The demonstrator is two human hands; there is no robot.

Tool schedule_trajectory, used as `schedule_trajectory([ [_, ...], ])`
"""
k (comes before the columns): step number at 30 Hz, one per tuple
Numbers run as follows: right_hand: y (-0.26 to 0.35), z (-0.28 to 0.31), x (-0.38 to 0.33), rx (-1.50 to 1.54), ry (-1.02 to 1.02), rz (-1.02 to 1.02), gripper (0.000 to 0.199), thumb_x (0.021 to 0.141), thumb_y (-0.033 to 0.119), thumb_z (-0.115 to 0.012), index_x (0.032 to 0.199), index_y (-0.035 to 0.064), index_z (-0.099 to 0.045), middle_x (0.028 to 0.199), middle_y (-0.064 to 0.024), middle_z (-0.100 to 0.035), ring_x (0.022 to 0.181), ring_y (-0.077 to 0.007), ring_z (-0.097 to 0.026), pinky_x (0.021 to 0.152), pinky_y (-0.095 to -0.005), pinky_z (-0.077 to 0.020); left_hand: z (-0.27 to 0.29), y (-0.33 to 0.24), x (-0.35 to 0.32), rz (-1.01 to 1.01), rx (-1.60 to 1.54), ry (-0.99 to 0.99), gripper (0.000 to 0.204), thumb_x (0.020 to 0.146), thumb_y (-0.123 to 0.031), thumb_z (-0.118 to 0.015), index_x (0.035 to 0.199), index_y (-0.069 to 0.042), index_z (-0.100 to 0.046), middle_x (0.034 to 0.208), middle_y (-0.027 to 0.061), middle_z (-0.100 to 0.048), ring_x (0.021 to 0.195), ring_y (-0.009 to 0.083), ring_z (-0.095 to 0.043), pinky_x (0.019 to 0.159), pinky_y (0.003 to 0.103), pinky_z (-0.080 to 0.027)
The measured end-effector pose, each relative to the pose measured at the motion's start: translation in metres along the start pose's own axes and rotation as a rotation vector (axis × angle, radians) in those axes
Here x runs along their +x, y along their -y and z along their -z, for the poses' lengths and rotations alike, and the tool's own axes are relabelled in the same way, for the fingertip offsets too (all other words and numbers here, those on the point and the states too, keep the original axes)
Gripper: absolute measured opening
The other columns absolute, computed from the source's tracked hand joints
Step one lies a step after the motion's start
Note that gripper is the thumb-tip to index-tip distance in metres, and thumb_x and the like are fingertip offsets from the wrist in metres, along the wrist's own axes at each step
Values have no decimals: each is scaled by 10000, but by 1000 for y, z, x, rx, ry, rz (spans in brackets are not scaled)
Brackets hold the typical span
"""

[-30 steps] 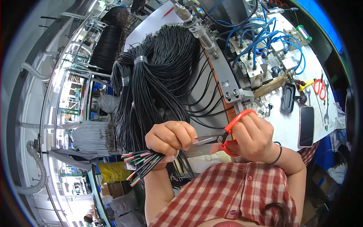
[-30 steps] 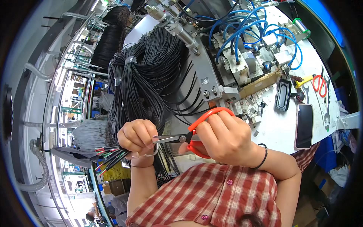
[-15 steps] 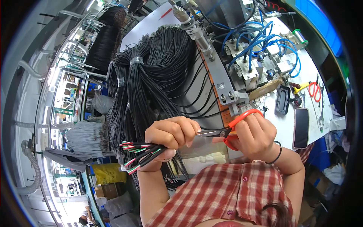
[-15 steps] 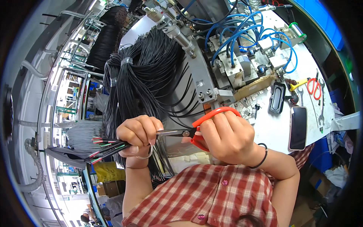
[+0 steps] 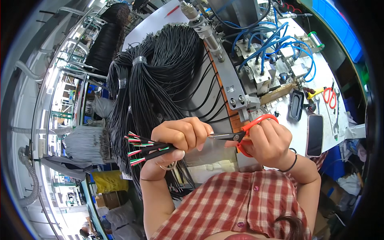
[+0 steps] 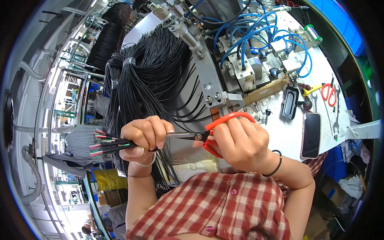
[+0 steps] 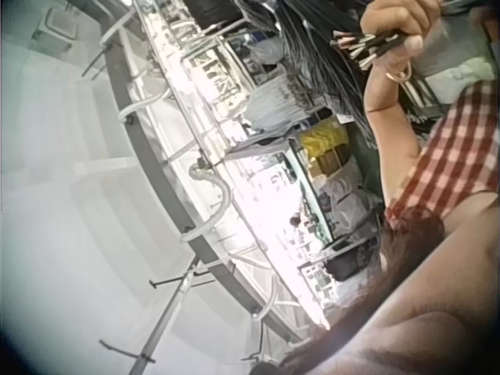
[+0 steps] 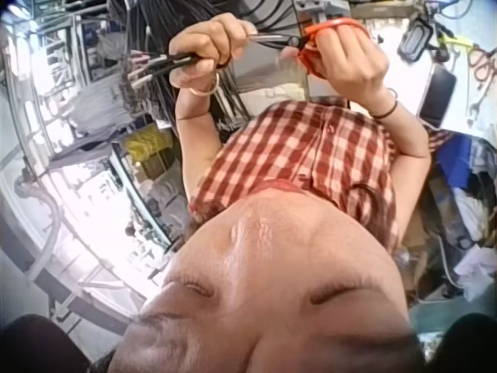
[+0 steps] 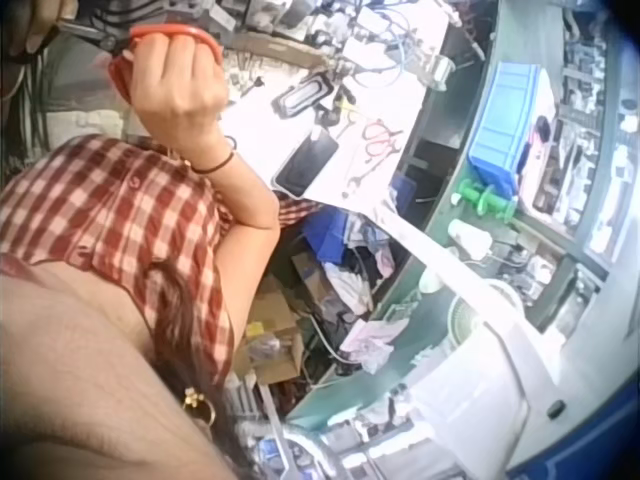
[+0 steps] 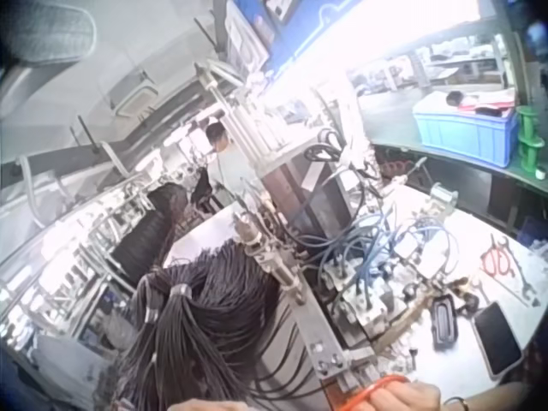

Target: The person arranges a bundle of cables on a workbench, aligns wire ends into a machine fixture by hand, trims the wires using scissors, and inserts more wire leads into the fixture.

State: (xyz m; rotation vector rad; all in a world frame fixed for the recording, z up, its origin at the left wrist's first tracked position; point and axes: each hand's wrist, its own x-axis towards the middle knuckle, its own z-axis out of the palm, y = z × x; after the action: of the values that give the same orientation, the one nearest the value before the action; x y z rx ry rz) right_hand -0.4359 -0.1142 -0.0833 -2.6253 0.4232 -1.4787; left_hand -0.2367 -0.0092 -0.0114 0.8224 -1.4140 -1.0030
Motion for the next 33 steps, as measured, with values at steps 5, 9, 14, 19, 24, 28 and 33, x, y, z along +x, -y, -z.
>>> schedule_trajectory([
  [5,-2,0,-3,18,13,-14,442,609,330,-832,684,35,-513,567,-24,-397,443,-174,-413,376,-259,-315,1,11,4,-77,-47,15,259,715,-185,-557,518,-57,-449,557,42,-458,635,199,-519,707,407,-478],
  [9,-15,16,-6,200,-27,-127,304,762,171,-720,641,52,-467,545,-19,-387,428,-141,-405,377,-262,-338,-14,11,10,-30,-33,18,306,756,-180,-553,504,-53,-435,551,34,-447,642,197,-510,704,420,-476],
  [14,-74,43,-24,-91,-106,-728,233,731,88,-733,746,13,-512,618,-96,-526,520,-170,-522,485,-274,-391,-8,24,10,43,223,310,167,733,-137,-580,637,-37,-486,640,76,-479,659,243,-513,676,391,-463],
  [19,-182,83,-124,-684,16,-971,223,777,205,-670,883,24,-594,814,-192,-627,757,-372,-603,664,-431,-461,-22,60,-2,252,916,912,221,670,-38,-570,881,-36,-507,735,116,-496,725,307,-527,655,396,-435],
  [24,-242,104,-213,-822,212,-969,153,783,101,-589,900,14,-635,854,-206,-630,828,-388,-606,714,-454,-475,-14,66,-16,238,1012,860,296,665,-45,-578,952,-49,-508,762,100,-516,793,300,-532,722,383,-431],
  [28,-259,114,-243,-727,379,-1022,250,743,68,-557,982,22,-617,931,-224,-608,855,-395,-585,756,-462,-465,-3,53,-31,314,1058,783,325,645,-19,-594,956,-55,-507,935,120,-530,889,290,-524,828,397,-425],
  [33,-175,99,-148,-483,73,-716,174,781,44,-619,945,-17,-617,1002,-181,-610,866,-323,-599,762,-349,-478,26,54,-50,253,1412,620,271,653,-31,-599,910,-51,-515,868,109,-541,865,278,-533,874,390,-428],
])
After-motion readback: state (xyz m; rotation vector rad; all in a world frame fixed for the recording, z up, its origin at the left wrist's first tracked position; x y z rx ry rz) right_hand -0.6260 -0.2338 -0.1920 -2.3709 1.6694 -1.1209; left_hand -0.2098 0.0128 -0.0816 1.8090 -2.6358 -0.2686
